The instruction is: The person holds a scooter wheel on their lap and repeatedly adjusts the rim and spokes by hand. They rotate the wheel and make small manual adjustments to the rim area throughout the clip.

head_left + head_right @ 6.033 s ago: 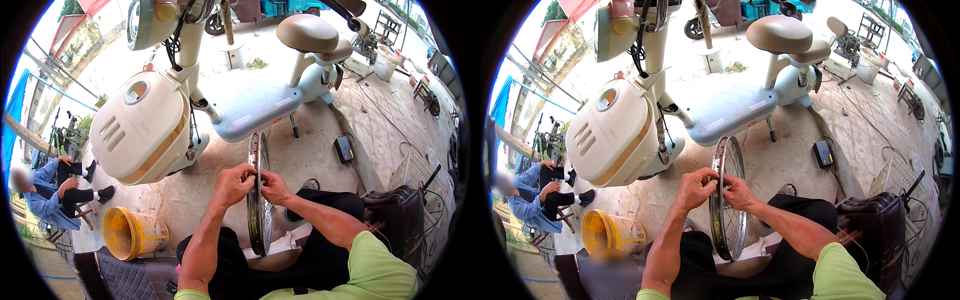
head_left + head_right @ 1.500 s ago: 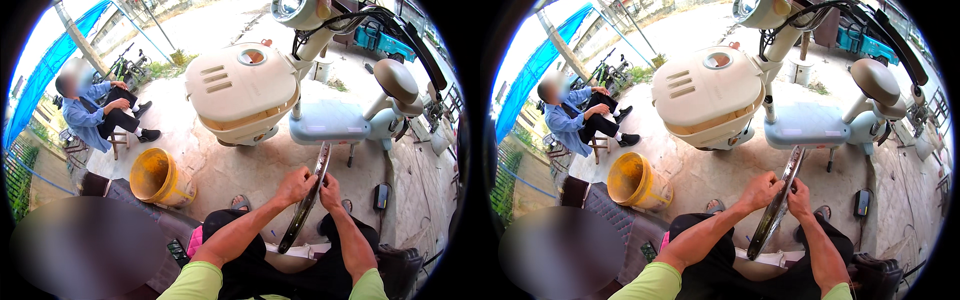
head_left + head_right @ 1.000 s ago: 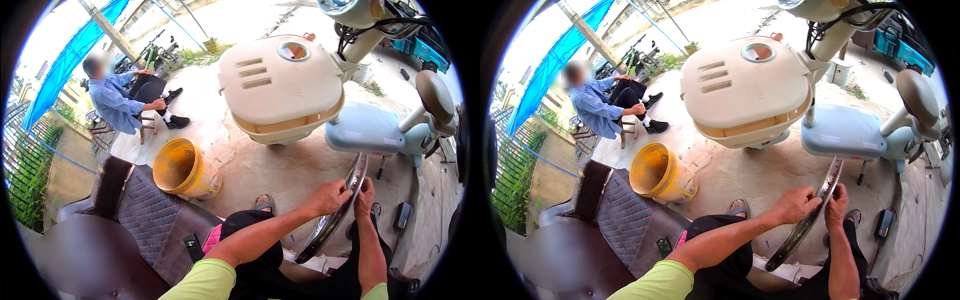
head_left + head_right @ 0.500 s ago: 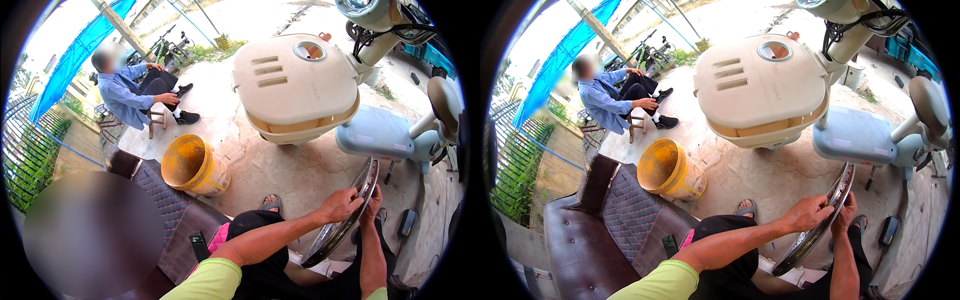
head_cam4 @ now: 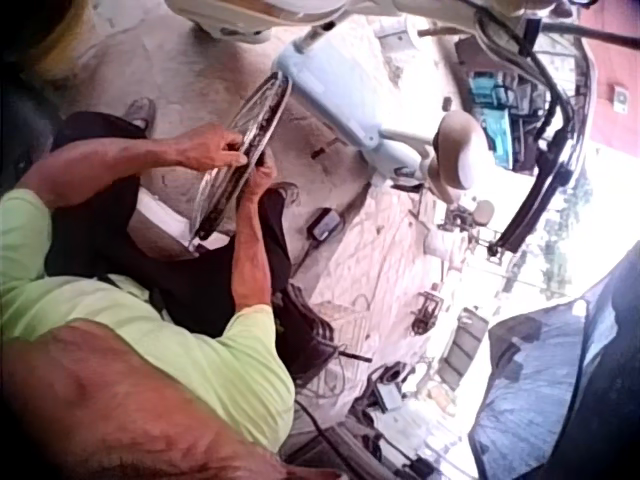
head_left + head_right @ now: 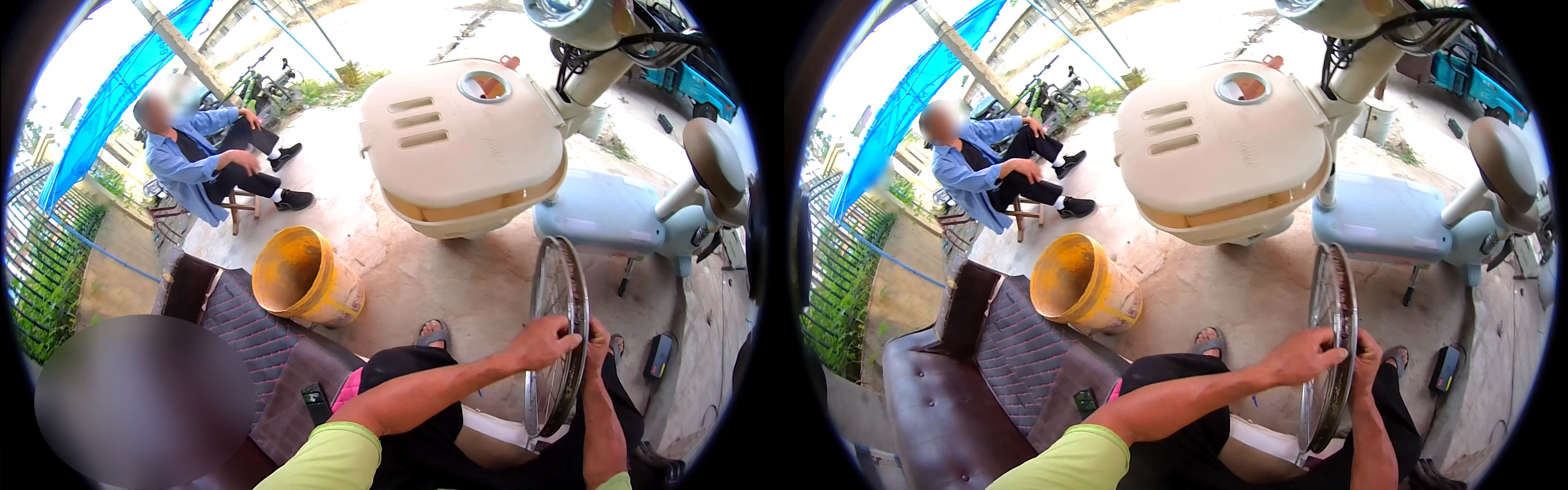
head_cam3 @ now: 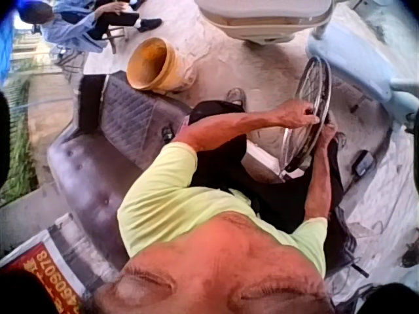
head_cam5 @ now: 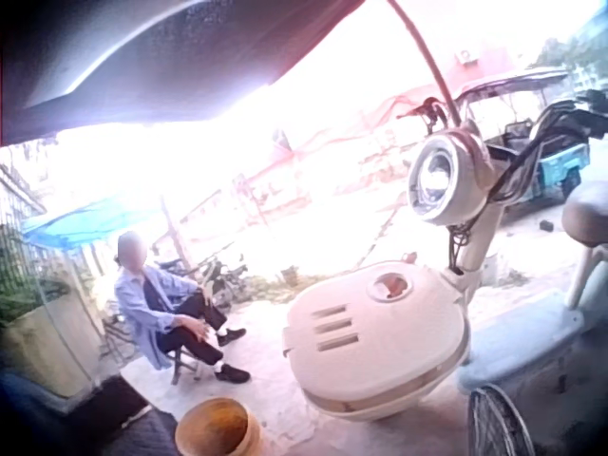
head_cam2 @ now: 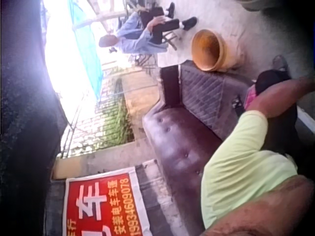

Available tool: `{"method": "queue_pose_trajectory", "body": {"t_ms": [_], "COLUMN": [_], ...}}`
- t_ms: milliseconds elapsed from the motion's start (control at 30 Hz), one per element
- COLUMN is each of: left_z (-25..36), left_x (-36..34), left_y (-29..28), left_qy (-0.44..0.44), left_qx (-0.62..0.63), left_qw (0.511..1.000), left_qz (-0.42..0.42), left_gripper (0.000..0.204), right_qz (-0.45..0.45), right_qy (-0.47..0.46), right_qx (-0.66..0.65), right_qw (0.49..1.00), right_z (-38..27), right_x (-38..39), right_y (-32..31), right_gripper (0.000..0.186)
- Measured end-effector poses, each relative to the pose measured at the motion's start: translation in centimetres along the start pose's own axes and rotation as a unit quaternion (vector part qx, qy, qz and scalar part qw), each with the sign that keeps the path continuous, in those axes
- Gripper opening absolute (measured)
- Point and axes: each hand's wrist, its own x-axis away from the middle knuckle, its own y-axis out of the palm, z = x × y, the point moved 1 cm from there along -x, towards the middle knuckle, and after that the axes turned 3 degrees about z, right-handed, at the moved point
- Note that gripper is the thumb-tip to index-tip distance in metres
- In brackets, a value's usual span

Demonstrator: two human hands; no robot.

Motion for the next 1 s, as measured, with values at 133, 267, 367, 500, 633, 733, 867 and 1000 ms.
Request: {"method": "queue_pose_trajectory", "body": {"t_ms": [133, 267, 367, 500, 633, 733, 867, 1000], "left_z": [0.2, 0.5, 0.4, 1.1, 1.2, 0.7, 0.3, 0.2], "left_x": [0.0, -1.7, -2.3, -2.5, -2.5, -2.5, -2.6, -3.2], "left_y": [-0.5, -2.1, -3.0, -2.6, -2.1, -2.4, -2.6, -2.0], "left_qy": [0.013, -0.095, -0.061, -0.052, -0.042, -0.029, -0.027, -0.032], "left_qx": [-0.071, -0.128, -0.095, -0.137, -0.114, -0.111, -0.114, -0.103], "left_qw": [0.996, 0.983, 0.985, 0.980, 0.983, 0.982, 0.983, 0.985], "left_qz": [0.052, 0.090, 0.133, 0.134, 0.139, 0.148, 0.143, 0.135], "left_gripper": [0.040, 0.041, 0.040, 0.037, 0.034, 0.034, 0.038, 0.035], "right_qz": [0.021, 0.013, -0.035, -0.048, -0.048, -0.062, -0.051, -0.047], "right_qy": [0.062, 0.101, 0.046, 0.091, 0.034, 0.004, -0.016, 0.012], "right_qx": [-0.007, 0.054, 0.018, -0.006, 0.086, 0.108, 0.118, 0.094], "right_qw": [0.998, 0.993, 0.998, 0.995, 0.995, 0.992, 0.992, 0.994], "right_z": [-1.1, -3.5, -2.3, -3.7, -4.1, -3.6, -4.6, -2.8], "right_x": [-0.3, -0.2, 0.1, 0.6, 0.5, 0.1, 0.0, 0.3], "right_y": [1.4, 3.2, 3.6, 3.7, 3.4, 3.8, 4.5, 3.4], "right_gripper": [0.025, 0.024, 0.019, 0.012, 0.014, 0.013, 0.012, 0.010]}}
